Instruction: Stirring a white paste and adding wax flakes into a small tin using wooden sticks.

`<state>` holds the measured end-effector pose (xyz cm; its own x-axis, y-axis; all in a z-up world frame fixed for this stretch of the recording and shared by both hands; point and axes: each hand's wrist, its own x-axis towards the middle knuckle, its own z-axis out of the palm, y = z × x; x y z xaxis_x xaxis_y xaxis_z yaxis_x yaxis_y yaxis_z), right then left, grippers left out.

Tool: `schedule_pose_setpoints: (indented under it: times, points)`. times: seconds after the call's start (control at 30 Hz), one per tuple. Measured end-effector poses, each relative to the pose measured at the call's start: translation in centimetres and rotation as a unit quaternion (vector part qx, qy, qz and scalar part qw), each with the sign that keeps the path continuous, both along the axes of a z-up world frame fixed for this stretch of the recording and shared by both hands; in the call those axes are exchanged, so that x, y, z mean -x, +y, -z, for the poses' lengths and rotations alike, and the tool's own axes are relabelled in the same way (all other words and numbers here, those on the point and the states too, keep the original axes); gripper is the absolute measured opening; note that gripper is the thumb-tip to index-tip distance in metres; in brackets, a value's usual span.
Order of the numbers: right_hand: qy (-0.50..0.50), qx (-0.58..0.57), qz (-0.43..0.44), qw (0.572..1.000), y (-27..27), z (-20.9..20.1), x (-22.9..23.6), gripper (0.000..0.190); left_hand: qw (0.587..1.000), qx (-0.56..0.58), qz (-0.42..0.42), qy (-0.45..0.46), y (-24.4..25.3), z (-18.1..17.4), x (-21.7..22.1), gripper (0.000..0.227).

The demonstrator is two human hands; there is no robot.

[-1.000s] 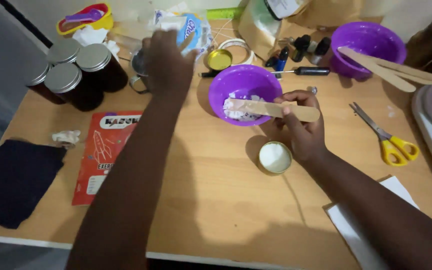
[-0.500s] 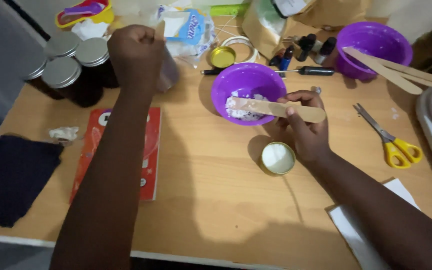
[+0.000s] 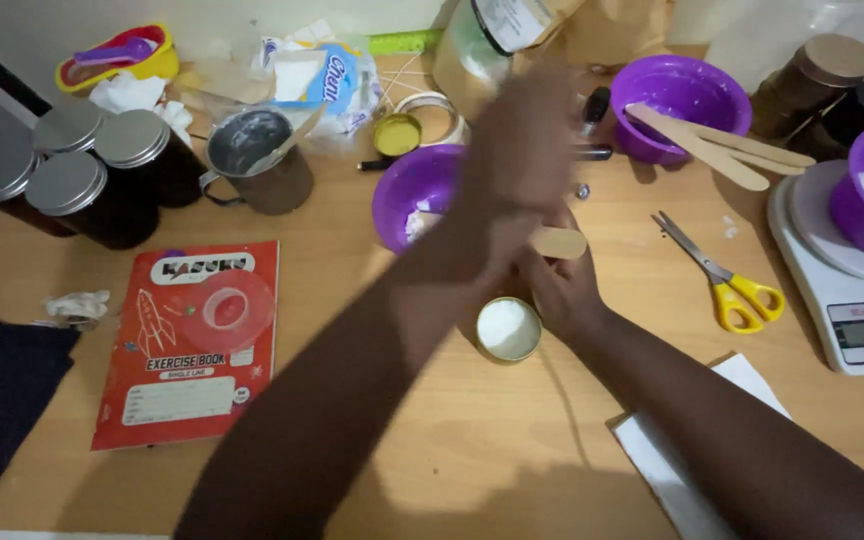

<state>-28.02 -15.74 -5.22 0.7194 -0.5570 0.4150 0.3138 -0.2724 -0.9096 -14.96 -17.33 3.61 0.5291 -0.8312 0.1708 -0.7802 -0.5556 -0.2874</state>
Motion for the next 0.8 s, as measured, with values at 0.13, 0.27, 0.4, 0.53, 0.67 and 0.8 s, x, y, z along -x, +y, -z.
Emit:
schedule_pose_setpoints:
  times: [0.13,0.27,0.4,0.53,0.67,0.8]
  points:
    - [-0.003,0.055,0.028,0.998,-1.7,3.1,-1.1,0.024,0.862,0.251,0.232,0.373,-4.4,2.3,8.9,0.008]
    - [-0.008,0.132,0.065,0.989,-3.9,5.8,-2.0,0.031,0.909,0.132,0.277,0.283,-8.4,1.5,12.0,0.021]
    - [-0.054,0.105,0.065,0.991,-3.6,6.0,-2.3,0.038,0.88,0.195,0.338,0.272,-10.7,3.0,11.7,0.018]
    - [-0.041,0.056,0.014,0.997,-3.3,5.4,-2.0,0.034,0.865,0.232,0.314,0.314,-10.2,1.7,10.8,0.018]
    - [-0.018,0.03,0.007,0.999,-2.9,5.2,-0.6,0.035,0.799,0.396,0.217,0.397,-9.7,0.1,8.6,0.035]
    - [-0.026,0.023,-0.001,0.999,-2.5,5.0,0.0,0.034,0.775,0.492,0.164,0.361,-11.5,1.1,5.1,0.033]
